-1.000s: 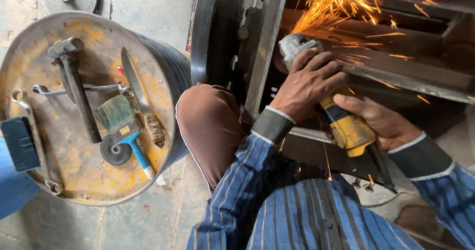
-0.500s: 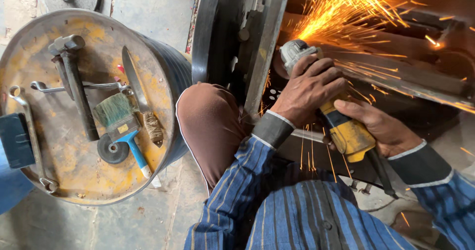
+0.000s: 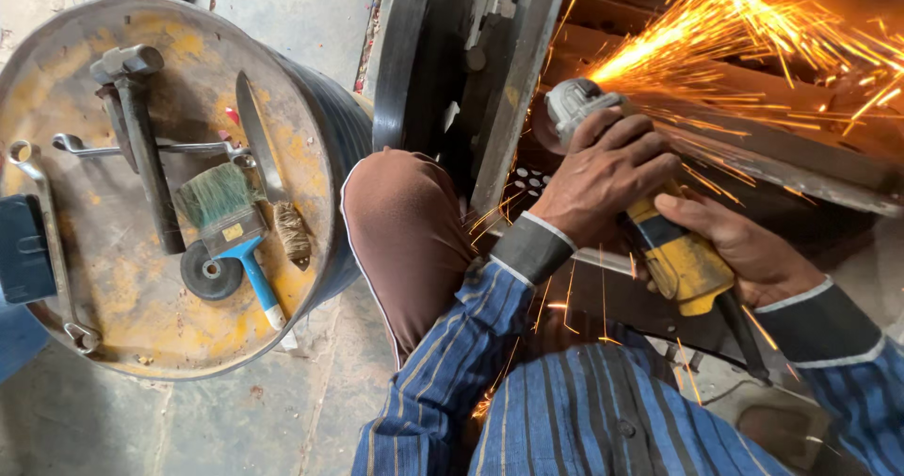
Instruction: The person sits in front of a metal machine frame and uses an angle grinder to grind the metal rollers and bars inside it, producing sparks. They pause to touch and reposition the metal bars, adjust the machine, then resume grinding the surfaces with the grinder.
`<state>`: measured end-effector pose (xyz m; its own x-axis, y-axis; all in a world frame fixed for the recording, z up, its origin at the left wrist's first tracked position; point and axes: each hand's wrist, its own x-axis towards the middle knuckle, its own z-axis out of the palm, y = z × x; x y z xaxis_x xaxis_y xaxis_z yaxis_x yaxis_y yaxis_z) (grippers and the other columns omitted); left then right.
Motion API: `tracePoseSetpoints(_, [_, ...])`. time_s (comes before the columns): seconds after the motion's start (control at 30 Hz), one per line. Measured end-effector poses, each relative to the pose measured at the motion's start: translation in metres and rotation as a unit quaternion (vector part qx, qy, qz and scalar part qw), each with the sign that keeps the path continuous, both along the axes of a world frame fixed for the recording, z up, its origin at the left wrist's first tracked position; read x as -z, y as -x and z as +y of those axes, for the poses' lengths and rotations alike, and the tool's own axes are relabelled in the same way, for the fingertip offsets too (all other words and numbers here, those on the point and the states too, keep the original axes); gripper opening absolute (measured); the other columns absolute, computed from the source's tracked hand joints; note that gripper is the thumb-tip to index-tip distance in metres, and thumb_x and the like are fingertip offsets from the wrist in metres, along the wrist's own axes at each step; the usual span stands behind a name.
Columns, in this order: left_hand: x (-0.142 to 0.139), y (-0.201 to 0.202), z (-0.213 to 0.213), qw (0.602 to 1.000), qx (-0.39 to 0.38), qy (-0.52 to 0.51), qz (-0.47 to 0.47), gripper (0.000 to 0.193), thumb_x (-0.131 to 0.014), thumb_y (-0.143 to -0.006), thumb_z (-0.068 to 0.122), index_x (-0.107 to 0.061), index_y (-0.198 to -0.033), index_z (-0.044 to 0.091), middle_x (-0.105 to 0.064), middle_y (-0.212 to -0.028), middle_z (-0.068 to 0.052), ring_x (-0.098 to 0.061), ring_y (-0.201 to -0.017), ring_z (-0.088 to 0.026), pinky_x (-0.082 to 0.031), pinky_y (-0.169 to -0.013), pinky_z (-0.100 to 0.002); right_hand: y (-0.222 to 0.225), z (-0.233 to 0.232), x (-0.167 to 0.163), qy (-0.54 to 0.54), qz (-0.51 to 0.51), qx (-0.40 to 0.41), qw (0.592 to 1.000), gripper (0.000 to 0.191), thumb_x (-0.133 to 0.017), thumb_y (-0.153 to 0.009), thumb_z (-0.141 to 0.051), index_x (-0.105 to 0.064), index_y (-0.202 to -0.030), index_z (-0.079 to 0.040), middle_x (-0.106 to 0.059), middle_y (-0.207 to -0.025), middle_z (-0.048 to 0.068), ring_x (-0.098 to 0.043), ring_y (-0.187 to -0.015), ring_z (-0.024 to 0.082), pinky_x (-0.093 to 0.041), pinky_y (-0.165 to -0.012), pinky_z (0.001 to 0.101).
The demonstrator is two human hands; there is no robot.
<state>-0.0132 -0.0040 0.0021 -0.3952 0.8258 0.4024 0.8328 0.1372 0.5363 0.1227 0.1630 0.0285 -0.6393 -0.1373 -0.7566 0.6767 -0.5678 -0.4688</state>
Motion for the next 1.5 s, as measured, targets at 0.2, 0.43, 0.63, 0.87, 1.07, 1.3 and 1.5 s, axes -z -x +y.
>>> tracePoseSetpoints(0.2, [-0.002,-0.005,0.002,0.999,0.019,-0.016,-0.037,0.043,-0.071,-0.079,0.016,-0.058,-0.120,0.015,-0.061,-0.122,-0.004,-0.051,-0.135,-0.028,-0.030,-0.121,-0.051,-0.001,-0.001,-0.007,-0.031,-0.050,0.004,0.998,0.045,-0.060,-0.095,-0.035,-0.051,-0.130,-0.010,-0.069,-0.089,0.009,-0.073,-0.060,0.020,-0.064,-0.050,0.0343])
tracePoseSetpoints(0.43, [-0.003,-0.007,0.000,0.999,0.021,-0.001,-0.029,0.041,-0.069,-0.080,0.014,-0.058,-0.120,0.016,-0.061,-0.123,-0.004,-0.051,-0.136,-0.027,-0.030,-0.122,-0.049,-0.008,-0.003,-0.006,-0.033,0.018,0.023,0.999,0.051,-0.059,-0.098,-0.027,-0.044,-0.145,-0.014,-0.064,-0.112,0.006,-0.075,-0.075,0.015,-0.065,-0.057,0.0363])
tracePoseSetpoints(0.63, [-0.002,-0.009,0.001,0.999,0.022,-0.014,-0.033,0.034,-0.067,-0.086,0.017,-0.058,-0.119,0.016,-0.061,-0.125,-0.003,-0.051,-0.136,-0.027,-0.030,-0.123,-0.049,-0.019,0.005,0.008,0.048,0.080,0.009,0.996,0.047,-0.061,-0.111,-0.029,-0.041,-0.151,-0.012,-0.064,-0.114,0.012,-0.076,-0.079,0.024,-0.067,-0.063,0.0395])
tracePoseSetpoints(0.87, [0.000,-0.014,0.005,0.999,0.033,-0.025,-0.033,0.040,-0.071,-0.083,0.015,-0.057,-0.121,0.015,-0.060,-0.125,-0.004,-0.050,-0.138,-0.028,-0.030,-0.123,-0.050,-0.017,-0.001,-0.006,0.015,-0.004,0.064,0.998,0.048,-0.060,-0.099,-0.024,-0.045,-0.143,-0.012,-0.064,-0.115,0.005,-0.073,-0.086,0.014,-0.065,-0.065,0.0343])
tracePoseSetpoints(1.07, [0.000,-0.016,0.007,0.998,0.037,-0.015,-0.043,0.043,-0.074,-0.079,0.015,-0.058,-0.118,0.015,-0.060,-0.123,-0.004,-0.050,-0.138,-0.028,-0.029,-0.123,-0.050,-0.021,0.000,-0.005,0.004,-0.001,0.068,0.998,0.049,-0.060,-0.099,-0.024,-0.045,-0.144,-0.012,-0.064,-0.117,0.005,-0.073,-0.088,0.013,-0.065,-0.066,0.0327])
tracePoseSetpoints(1.3, [0.000,-0.019,0.008,0.998,0.039,-0.024,-0.044,0.042,-0.074,-0.081,0.014,-0.056,-0.119,0.015,-0.059,-0.123,-0.005,-0.048,-0.139,-0.029,-0.029,-0.122,-0.051,-0.038,0.011,0.016,-0.036,0.017,0.050,0.998,0.046,-0.059,-0.099,-0.025,-0.048,-0.141,-0.012,-0.065,-0.111,0.005,-0.073,-0.080,0.013,-0.064,-0.059,0.0329])
tracePoseSetpoints(1.5, [0.000,-0.023,0.011,0.998,0.050,-0.002,-0.038,0.043,-0.074,-0.079,0.011,-0.057,-0.119,0.016,-0.060,-0.125,-0.004,-0.049,-0.141,-0.028,-0.030,-0.123,-0.050,-0.036,0.007,0.011,-0.023,-0.021,0.061,0.998,0.046,-0.059,-0.099,-0.027,-0.048,-0.141,-0.012,-0.065,-0.111,0.004,-0.074,-0.082,0.012,-0.064,-0.062,0.0331])
